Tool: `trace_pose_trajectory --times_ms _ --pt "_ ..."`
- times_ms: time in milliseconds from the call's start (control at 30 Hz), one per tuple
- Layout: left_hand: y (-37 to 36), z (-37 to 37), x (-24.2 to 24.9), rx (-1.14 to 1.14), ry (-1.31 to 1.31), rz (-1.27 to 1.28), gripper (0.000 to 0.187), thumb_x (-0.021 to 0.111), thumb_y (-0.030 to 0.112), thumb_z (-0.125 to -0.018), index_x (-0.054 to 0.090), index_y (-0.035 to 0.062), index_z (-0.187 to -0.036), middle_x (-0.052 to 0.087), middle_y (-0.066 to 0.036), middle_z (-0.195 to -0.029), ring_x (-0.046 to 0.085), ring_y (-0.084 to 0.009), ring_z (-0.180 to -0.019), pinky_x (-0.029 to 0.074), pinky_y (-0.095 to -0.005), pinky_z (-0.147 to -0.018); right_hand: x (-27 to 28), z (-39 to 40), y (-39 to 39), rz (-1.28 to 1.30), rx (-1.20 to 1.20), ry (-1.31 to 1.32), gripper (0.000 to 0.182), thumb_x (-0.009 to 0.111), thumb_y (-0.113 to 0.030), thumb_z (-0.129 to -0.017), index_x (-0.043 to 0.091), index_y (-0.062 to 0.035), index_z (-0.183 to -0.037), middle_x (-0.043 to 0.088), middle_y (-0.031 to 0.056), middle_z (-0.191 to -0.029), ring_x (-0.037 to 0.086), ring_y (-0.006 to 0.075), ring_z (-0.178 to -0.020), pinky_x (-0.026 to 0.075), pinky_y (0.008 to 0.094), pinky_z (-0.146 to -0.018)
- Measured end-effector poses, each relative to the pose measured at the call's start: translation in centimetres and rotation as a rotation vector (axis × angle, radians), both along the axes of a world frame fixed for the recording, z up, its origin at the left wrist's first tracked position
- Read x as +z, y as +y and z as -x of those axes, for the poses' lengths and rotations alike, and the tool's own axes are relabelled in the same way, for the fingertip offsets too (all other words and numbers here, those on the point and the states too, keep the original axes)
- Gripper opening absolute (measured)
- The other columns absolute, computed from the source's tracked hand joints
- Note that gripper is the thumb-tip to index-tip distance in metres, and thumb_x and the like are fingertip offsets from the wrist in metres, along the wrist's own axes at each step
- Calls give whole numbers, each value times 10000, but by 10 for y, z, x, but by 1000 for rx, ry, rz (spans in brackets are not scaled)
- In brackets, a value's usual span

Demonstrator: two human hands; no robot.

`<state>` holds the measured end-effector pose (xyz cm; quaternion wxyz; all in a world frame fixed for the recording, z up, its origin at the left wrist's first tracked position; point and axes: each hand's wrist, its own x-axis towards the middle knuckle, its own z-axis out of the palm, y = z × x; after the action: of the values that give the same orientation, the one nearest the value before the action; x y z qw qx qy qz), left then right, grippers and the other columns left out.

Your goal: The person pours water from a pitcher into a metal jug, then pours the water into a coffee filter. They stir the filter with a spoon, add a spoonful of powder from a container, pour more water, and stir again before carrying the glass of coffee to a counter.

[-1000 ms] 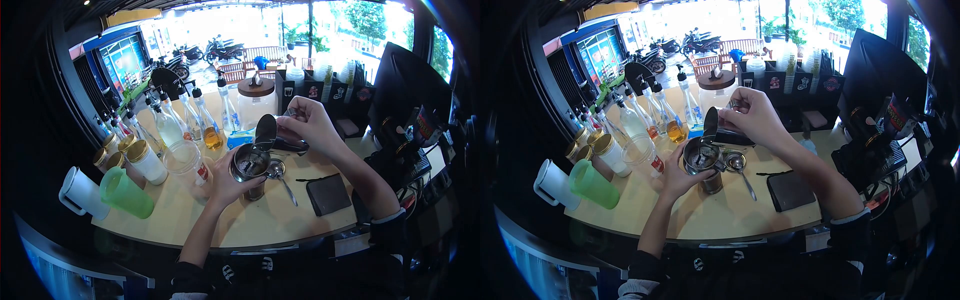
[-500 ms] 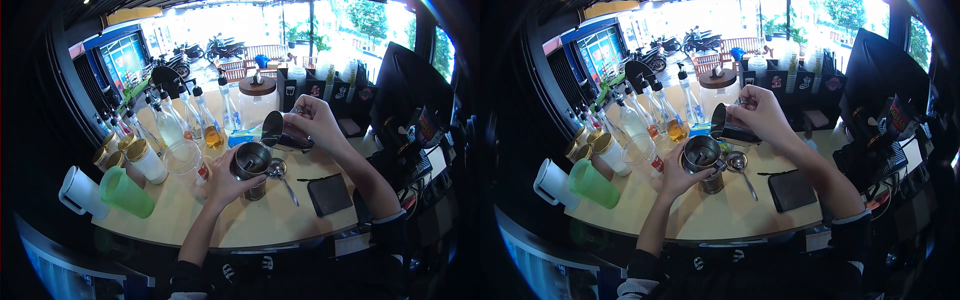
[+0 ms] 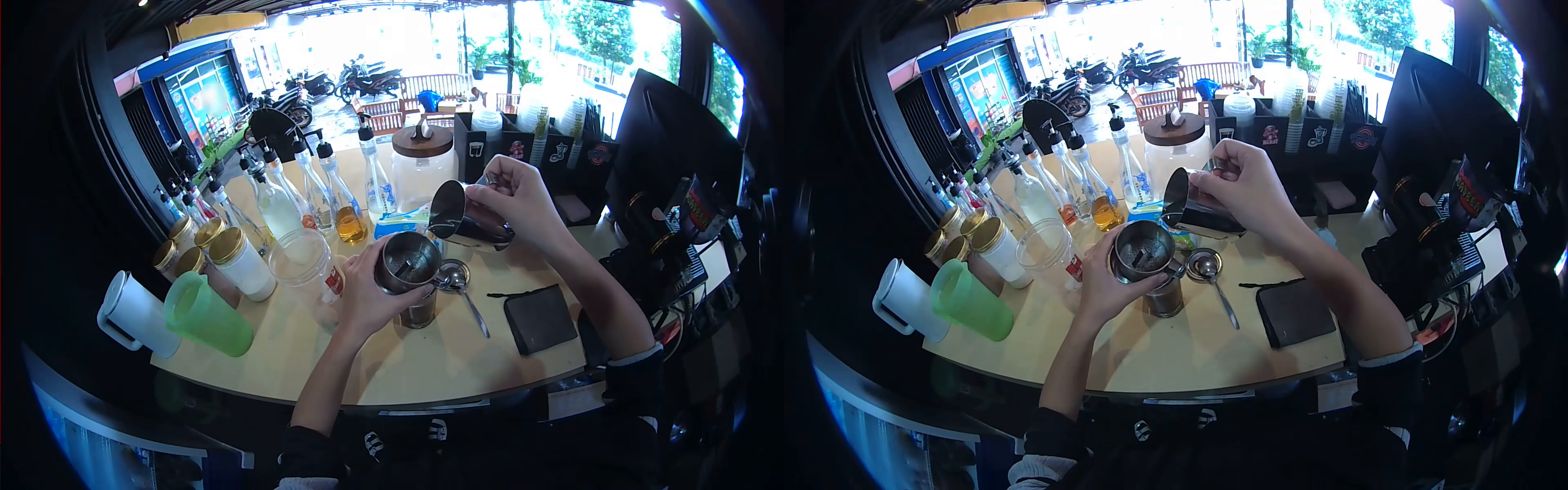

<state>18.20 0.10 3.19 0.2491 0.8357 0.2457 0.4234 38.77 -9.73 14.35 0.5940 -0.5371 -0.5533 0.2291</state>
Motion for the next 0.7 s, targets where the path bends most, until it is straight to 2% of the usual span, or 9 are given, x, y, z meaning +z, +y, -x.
trace_pose_trajectory --times_ms 33,100,200,267,500,567,600,700 --pt "1 0 -2 0 0 -1 773 844 407 -577 532 93 -1210 639 -77 -1070 583 -255 -1051 351 -421 -998 1 1 -2 13 0 17 213 639 -21 -856 450 -40 -759 565 -9 -693 590 26 -664 550 169 -611" --pt "1 -2 -4 89 -11 -109 787 886 328 -530 550 38 -1180 647 -111 -1061 617 -248 -1014 459 -374 -912 0 -1 -4 25 -2 35 211 635 -18 -858 450 -38 -757 560 -12 -687 574 18 -650 559 174 -617" --pt "-3 -4 -2 124 7 -74 793 881 314 -542 526 46 -1199 639 -108 -1078 599 -258 -1032 443 -387 -917 -8 -6 -4 1 17 42 215 641 -20 -854 452 -36 -754 551 -15 -672 542 5 -618 558 174 -609" --pt "-2 -6 -4 126 -5 -105 794 878 307 -547 518 48 -1205 635 -105 -1085 591 -264 -1037 430 -392 -923 -15 -9 -3 -39 15 71 185 669 -80 -858 507 -60 -770 534 -50 -666 477 -31 -612 366 136 -510" --pt "-3 -7 -3 91 -71 -232 777 866 283 -565 512 77 -1225 629 -77 -1125 570 -246 -1046 368 -374 -939 -30 -27 -10 -46 -16 114 162 652 -77 -863 514 -61 -779 587 -4 -718 522 6 -622 407 154 -547" --pt "0 -5 -2 68 -56 -229 782 854 283 -581 490 91 -1245 608 -72 -1169 556 -224 -1066 328 -374 -962 -38 -32 -15 -74 7 278 171 668 -66 -848 519 -33 -771 599 21 -711 542 25 -613 462 170 -542" --pt "1 -3 -1 42 -41 -226 787 843 284 -597 468 105 -1265 587 -68 -1212 542 -202 -1087 287 -374 -985 -45 -36 -16 -75 12 278 171 668 -66 -848 519 -33 -771 599 21 -711 542 25 -613 462 170 -542" --pt "1 3 5 68 36 -281 783 835 300 -607 469 90 -1266 585 -75 -1216 549 -205 -1083 285 -376 -985 -76 -56 -16 -91 -51 310 160 657 -69 -852 524 -50 -765 597 13 -724 552 30 -652 436 172 -574"
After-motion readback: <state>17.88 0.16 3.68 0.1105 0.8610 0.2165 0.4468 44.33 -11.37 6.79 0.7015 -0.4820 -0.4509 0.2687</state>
